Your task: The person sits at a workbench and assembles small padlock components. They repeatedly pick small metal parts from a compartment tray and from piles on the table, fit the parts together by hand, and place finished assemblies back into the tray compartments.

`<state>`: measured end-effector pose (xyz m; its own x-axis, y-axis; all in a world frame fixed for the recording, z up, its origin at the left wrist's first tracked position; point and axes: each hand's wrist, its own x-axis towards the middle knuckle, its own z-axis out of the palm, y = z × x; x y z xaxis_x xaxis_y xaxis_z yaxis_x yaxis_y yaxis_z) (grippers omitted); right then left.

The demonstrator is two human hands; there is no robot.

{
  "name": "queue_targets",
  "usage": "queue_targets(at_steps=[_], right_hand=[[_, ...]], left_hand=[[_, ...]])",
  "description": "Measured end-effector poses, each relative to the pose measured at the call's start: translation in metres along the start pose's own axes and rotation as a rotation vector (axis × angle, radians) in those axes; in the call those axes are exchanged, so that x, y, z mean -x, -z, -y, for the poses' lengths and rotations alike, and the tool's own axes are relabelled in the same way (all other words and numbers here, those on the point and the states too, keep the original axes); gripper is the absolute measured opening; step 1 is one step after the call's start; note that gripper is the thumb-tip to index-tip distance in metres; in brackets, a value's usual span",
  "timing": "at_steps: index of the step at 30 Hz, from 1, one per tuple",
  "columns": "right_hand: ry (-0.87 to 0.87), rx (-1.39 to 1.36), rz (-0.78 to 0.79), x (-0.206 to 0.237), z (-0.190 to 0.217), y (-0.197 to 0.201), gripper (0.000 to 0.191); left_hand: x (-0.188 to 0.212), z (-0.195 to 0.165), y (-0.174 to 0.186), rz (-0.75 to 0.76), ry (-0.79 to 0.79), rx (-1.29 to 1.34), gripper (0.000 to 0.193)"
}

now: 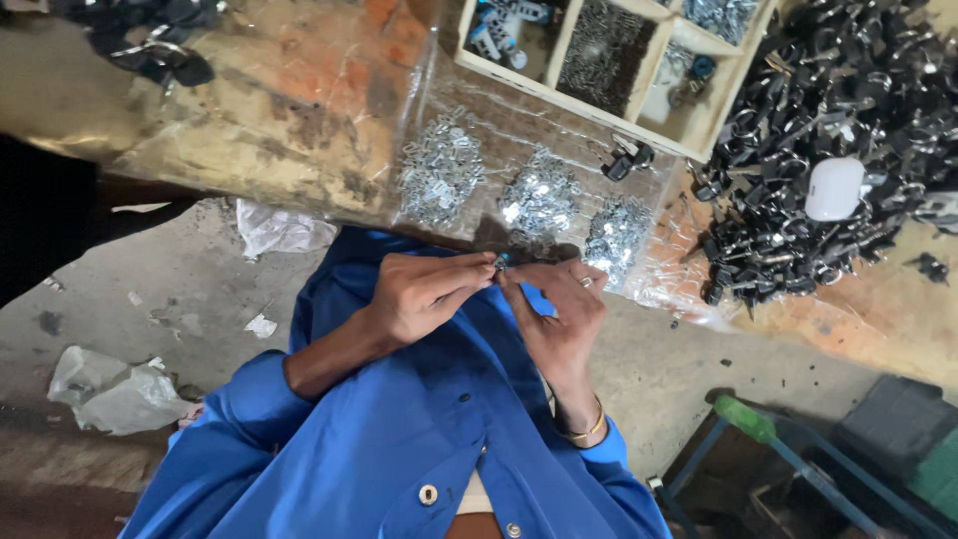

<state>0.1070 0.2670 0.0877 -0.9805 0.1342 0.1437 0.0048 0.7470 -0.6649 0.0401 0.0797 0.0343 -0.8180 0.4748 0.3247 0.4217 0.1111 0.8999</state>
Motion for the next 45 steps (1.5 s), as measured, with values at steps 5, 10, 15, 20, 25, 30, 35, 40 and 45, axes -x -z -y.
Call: queue_targets(at_steps=[5, 10, 15, 20, 25, 30, 35, 40, 45], right_hand=[[-0.109, 0.072, -0.072, 0.009, -0.021, 0.024, 0.025], [0.029, 0.439, -0.155, 0.015, -0.031, 0.03, 0.038], [0.147, 0.354, -0.167, 0.018, -0.037, 0.027, 0.026], [0.028, 0.073, -0.077, 0.017, -0.033, 0.022, 0.018], [0.022, -0.164, -0.116, 0.01, -0.013, 0.009, 0.018], [-0.141, -0.241, -0.121, 0.006, 0.001, 0.001, 0.017], [-0.074, -0.296, -0.124, 0.007, 0.003, -0.004, 0.016], [0.01, -0.134, -0.183, 0.007, 0.003, -0.006, 0.018], [0.004, -0.027, -0.175, 0.005, 0.003, -0.01, 0.019]], left_hand=[[-0.001, -0.004, -0.011, -0.007, 0.056, 0.08, 0.023], [0.001, -0.002, -0.016, -0.03, 0.161, 0.145, 0.024], [0.003, 0.001, -0.018, -0.039, 0.303, 0.278, 0.021], [0.003, 0.004, -0.019, -0.041, 0.325, 0.259, 0.022], [0.004, 0.003, -0.017, -0.043, 0.317, 0.288, 0.023], [0.004, 0.002, -0.017, -0.046, 0.334, 0.289, 0.024], [0.004, 0.003, -0.015, -0.031, 0.332, 0.301, 0.023], [0.004, 0.002, -0.015, -0.049, 0.305, 0.26, 0.023], [0.003, 0.001, -0.015, -0.049, 0.301, 0.251, 0.023]])
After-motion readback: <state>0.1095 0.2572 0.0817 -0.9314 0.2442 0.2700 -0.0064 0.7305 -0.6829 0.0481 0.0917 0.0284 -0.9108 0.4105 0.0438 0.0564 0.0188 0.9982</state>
